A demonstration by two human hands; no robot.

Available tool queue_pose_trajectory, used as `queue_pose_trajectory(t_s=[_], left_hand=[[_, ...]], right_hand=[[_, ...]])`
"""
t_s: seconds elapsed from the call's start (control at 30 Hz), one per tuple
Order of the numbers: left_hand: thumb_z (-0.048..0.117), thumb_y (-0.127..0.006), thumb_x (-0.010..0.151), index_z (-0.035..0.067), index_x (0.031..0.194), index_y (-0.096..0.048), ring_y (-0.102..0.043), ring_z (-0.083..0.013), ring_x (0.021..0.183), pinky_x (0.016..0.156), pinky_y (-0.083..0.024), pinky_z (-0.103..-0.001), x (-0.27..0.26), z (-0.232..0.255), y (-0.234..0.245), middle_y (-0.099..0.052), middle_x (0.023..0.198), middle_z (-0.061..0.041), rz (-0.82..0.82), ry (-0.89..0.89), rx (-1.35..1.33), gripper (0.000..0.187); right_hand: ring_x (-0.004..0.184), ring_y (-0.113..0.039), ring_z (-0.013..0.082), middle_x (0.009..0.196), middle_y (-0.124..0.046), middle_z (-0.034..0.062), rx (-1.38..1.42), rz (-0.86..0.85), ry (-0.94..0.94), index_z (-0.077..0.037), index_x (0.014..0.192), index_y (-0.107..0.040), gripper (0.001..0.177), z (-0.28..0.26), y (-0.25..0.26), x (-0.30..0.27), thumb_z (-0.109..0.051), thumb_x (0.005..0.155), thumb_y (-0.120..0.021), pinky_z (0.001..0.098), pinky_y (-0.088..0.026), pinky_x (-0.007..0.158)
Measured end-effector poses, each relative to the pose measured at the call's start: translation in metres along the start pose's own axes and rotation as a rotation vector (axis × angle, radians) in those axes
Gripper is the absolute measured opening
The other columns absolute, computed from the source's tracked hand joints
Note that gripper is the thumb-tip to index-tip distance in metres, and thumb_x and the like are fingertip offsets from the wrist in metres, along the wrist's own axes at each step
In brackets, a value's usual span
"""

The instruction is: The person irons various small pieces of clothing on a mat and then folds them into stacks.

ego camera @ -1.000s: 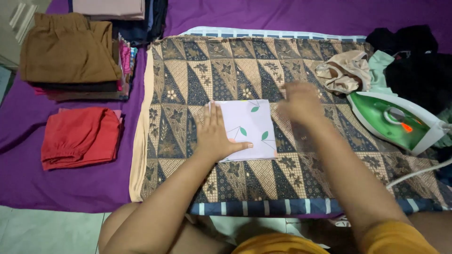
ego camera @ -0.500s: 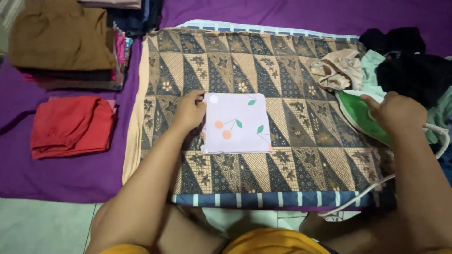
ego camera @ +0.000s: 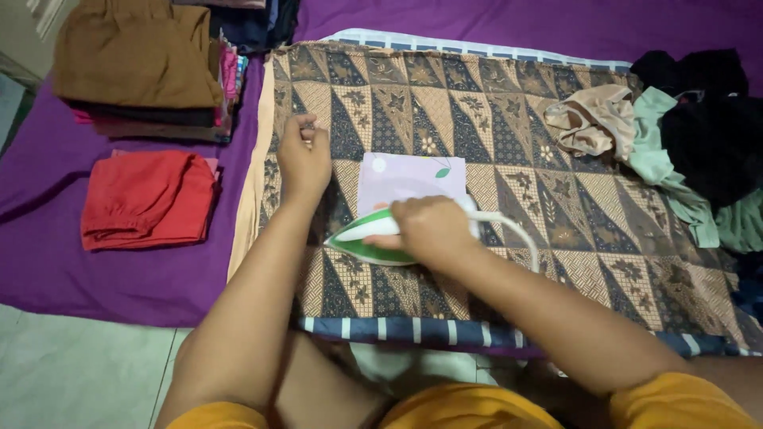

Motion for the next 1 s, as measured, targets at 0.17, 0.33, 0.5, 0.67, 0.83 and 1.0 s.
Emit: queue_pose_trajectory(t_s=[0.17, 0.33, 0.5, 0.67, 0.83, 1.0], left_hand=[[0.030, -0.064, 0.092, 0.020, 0.113, -0.068, -0.071, -0.0260, 0.087, 0.076, -0.057, -0.040, 0.013, -0.008, 0.002, -0.073, 0.093, -0.006, 0.079, -0.043, 0.019, 0.024], [0.021, -0.065, 0.091, 0.012, 0.108, -0.070, -0.073, -0.0297, 0.080, 0.070, -0.058, -0.039, 0.003, 0.004, 0.000, -0.074, 0.086, -0.013, 0.069, -0.131, -0.061, 0.020], [0.024, -0.067, 0.095, 0.011, 0.109, -0.066, -0.072, -0.0229, 0.068, 0.061, -0.056, -0.034, -0.012, 0.026, -0.001, -0.073, 0.079, -0.009, 0.100, -0.228, -0.080, 0.019], [0.021, -0.064, 0.101, 0.012, 0.125, -0.053, -0.064, -0.0234, 0.063, 0.061, -0.050, -0.033, -0.045, 0.054, 0.000, -0.066, 0.070, -0.006, 0.197, -0.492, -0.133, 0.028], [0.057, -0.082, 0.076, 0.013, 0.103, -0.073, -0.069, -0.0219, 0.069, 0.072, -0.056, -0.035, -0.089, 0.038, -0.063, -0.065, 0.070, -0.002, -0.065, -1.138, 0.009, 0.053], [0.018, -0.068, 0.071, 0.000, 0.144, -0.043, -0.038, -0.0447, 0.136, 0.111, -0.027, -0.058, -0.177, 0.054, -0.090, -0.046, 0.140, -0.025, -0.838, -0.980, 0.453, 0.079]], right_hand=[[0.063, -0.073, 0.0246, 0.069, -0.071, 0.0142, -0.003, -0.041, 0.090, -0.001, 0.097, -0.073, 0.069, -0.013, 0.005, 0.005, -0.064, 0.102, -0.047, 0.0355, -0.062, 0.065], [0.067, -0.074, 0.0245, 0.068, -0.072, 0.0135, -0.023, -0.130, -0.102, -0.004, 0.092, -0.074, 0.073, 0.037, 0.019, -0.017, -0.073, 0.097, -0.050, 0.0352, -0.063, 0.070], [0.075, -0.075, 0.0321, 0.075, -0.072, 0.0161, -0.045, 0.002, -0.397, -0.003, 0.093, -0.073, 0.073, 0.079, 0.008, 0.004, -0.073, 0.095, -0.053, 0.0430, -0.061, 0.069], [0.076, -0.076, 0.0358, 0.077, -0.074, 0.0161, 0.009, 0.178, -0.437, -0.006, 0.093, -0.076, 0.069, 0.089, -0.011, 0.051, -0.072, 0.093, -0.057, 0.0463, -0.059, 0.067], [0.074, -0.076, 0.0372, 0.074, -0.074, 0.0176, -0.054, 0.192, -0.314, -0.005, 0.086, -0.072, 0.075, 0.115, -0.016, 0.058, -0.078, 0.091, -0.055, 0.0485, -0.060, 0.067], [0.091, -0.076, 0.0369, 0.087, -0.077, 0.0170, -0.109, -0.066, -0.659, -0.006, 0.097, -0.076, 0.080, 0.192, -0.004, -0.018, -0.082, 0.093, -0.050, 0.0494, -0.059, 0.078]])
Point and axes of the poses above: each hand's wrist, its own x-axis towards the middle knuckle, its own y-axis out of the back of the hand, z = x × y, the point moved 4 cm from there along x, towards the middle knuckle
